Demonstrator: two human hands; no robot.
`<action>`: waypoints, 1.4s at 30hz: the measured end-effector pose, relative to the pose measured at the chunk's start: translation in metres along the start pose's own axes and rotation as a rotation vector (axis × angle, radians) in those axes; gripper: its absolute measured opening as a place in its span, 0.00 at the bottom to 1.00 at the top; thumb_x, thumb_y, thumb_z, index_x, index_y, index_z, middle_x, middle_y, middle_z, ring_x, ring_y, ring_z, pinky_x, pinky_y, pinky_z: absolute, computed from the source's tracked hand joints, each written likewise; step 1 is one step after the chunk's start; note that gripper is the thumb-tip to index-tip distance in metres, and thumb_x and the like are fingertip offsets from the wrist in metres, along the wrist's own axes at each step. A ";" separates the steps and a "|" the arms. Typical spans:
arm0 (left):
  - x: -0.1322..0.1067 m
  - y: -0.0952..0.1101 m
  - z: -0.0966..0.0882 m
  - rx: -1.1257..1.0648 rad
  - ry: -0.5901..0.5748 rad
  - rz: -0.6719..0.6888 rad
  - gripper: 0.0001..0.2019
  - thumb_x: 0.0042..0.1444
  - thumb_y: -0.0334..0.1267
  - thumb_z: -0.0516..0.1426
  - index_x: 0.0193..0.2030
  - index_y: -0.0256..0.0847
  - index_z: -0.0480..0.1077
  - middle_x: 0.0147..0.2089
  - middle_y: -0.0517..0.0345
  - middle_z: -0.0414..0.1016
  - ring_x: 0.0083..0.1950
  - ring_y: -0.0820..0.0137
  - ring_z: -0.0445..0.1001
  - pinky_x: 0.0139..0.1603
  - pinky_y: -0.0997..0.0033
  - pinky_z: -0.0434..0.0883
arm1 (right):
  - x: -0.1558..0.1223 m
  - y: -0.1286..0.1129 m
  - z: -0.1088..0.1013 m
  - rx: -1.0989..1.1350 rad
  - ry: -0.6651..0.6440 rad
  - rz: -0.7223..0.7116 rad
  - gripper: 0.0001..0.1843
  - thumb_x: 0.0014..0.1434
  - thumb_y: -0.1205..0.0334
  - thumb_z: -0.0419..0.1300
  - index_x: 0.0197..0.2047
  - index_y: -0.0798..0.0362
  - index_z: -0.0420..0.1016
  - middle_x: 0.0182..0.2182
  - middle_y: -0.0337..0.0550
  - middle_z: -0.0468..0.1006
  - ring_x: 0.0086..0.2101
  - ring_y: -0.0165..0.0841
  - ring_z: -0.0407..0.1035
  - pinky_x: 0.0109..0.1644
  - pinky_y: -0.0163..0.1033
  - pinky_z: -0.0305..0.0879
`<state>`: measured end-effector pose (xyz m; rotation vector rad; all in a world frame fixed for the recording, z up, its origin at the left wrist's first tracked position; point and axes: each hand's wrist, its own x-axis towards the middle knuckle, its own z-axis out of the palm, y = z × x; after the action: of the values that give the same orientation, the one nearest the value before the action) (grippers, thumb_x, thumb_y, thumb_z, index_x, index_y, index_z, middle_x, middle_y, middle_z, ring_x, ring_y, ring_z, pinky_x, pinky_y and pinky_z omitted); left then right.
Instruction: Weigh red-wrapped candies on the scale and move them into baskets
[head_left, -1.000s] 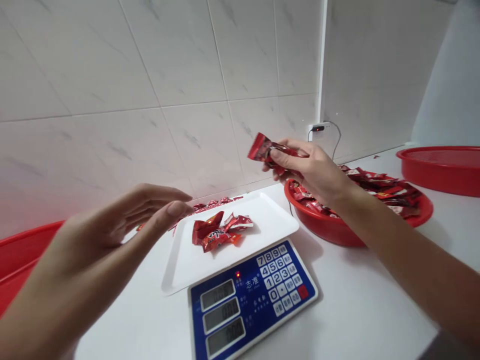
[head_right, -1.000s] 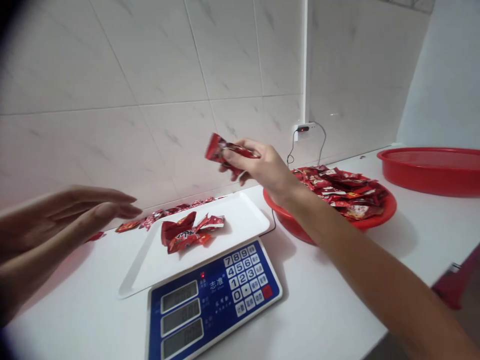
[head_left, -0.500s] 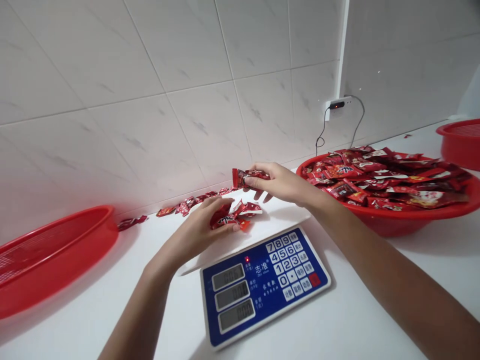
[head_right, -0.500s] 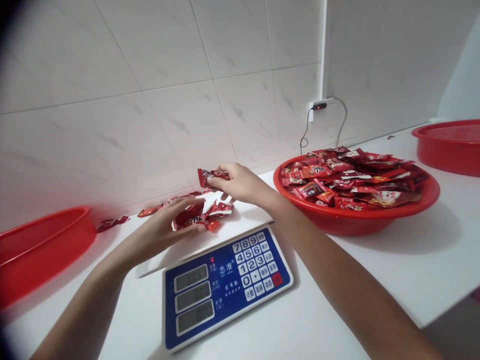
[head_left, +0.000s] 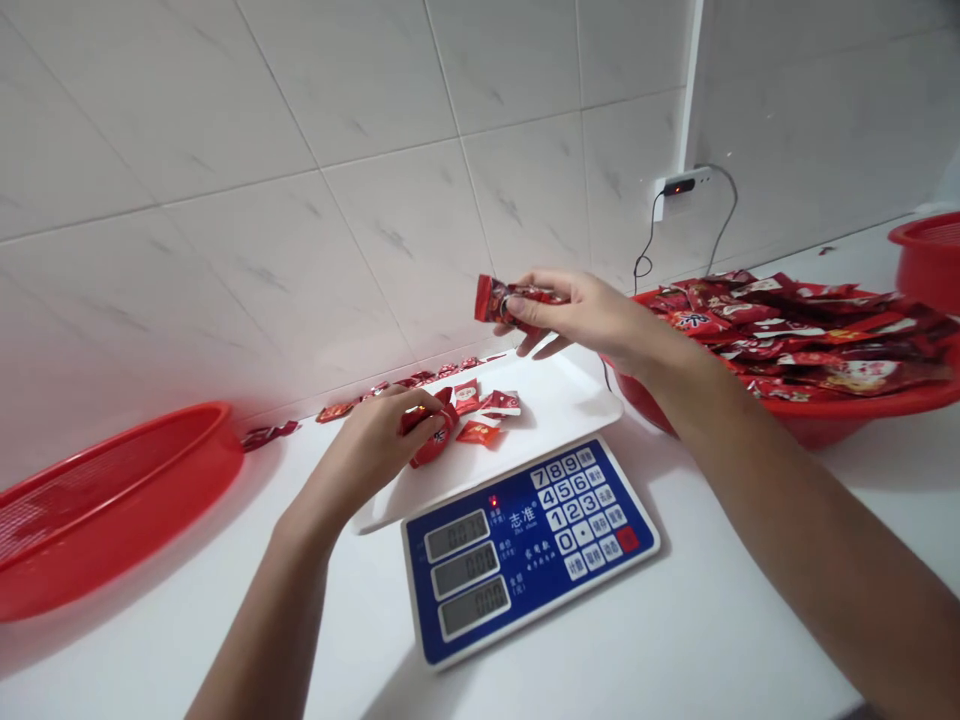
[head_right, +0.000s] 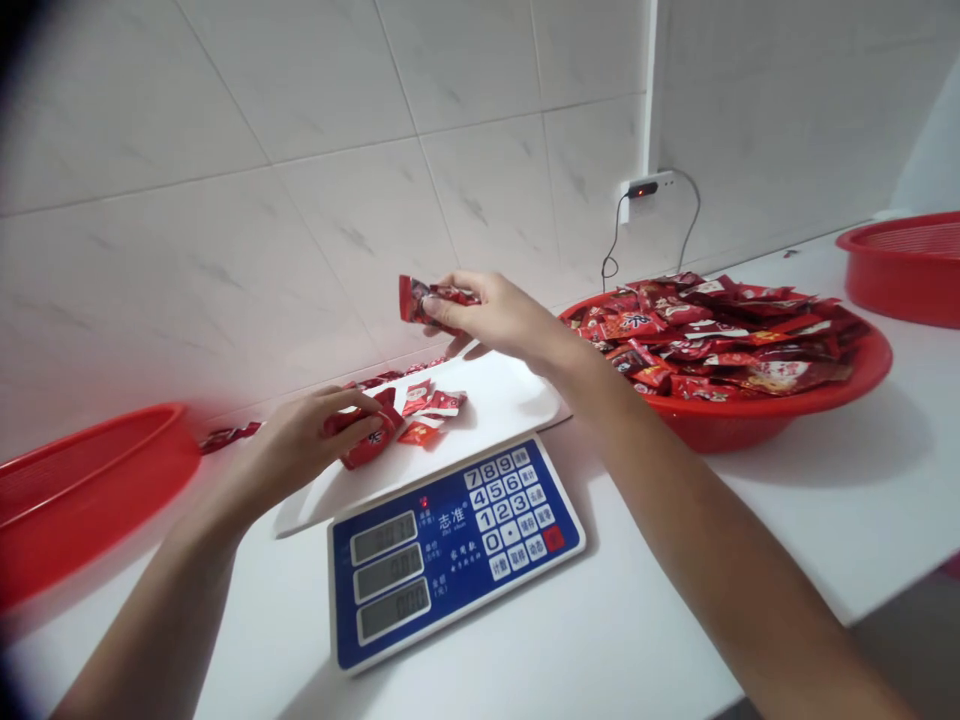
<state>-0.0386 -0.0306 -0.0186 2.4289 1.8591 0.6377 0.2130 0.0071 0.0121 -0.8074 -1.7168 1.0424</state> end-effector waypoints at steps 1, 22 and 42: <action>0.000 -0.001 0.000 0.000 -0.012 -0.004 0.15 0.58 0.49 0.53 0.37 0.45 0.77 0.40 0.54 0.78 0.38 0.61 0.74 0.39 0.65 0.66 | -0.001 -0.002 -0.001 -0.002 0.024 -0.010 0.06 0.68 0.60 0.60 0.43 0.55 0.73 0.39 0.45 0.83 0.28 0.26 0.73 0.32 0.32 0.71; -0.005 0.000 -0.005 -0.012 -0.205 -0.040 0.23 0.53 0.59 0.56 0.47 0.46 0.75 0.47 0.50 0.72 0.44 0.58 0.73 0.43 0.60 0.70 | -0.021 0.008 -0.113 -1.154 0.166 0.676 0.20 0.56 0.67 0.65 0.53 0.51 0.81 0.42 0.47 0.83 0.38 0.39 0.76 0.40 0.43 0.66; -0.003 0.017 -0.006 -0.564 0.464 -0.246 0.08 0.49 0.44 0.51 0.26 0.43 0.63 0.22 0.64 0.65 0.25 0.72 0.65 0.24 0.73 0.62 | -0.005 0.031 0.061 -1.100 -0.269 -0.031 0.13 0.61 0.72 0.55 0.44 0.54 0.80 0.42 0.51 0.82 0.41 0.39 0.75 0.35 0.39 0.56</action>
<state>-0.0256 -0.0398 -0.0100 1.7630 1.7336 1.5500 0.1597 -0.0018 -0.0301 -1.3218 -2.5320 0.0838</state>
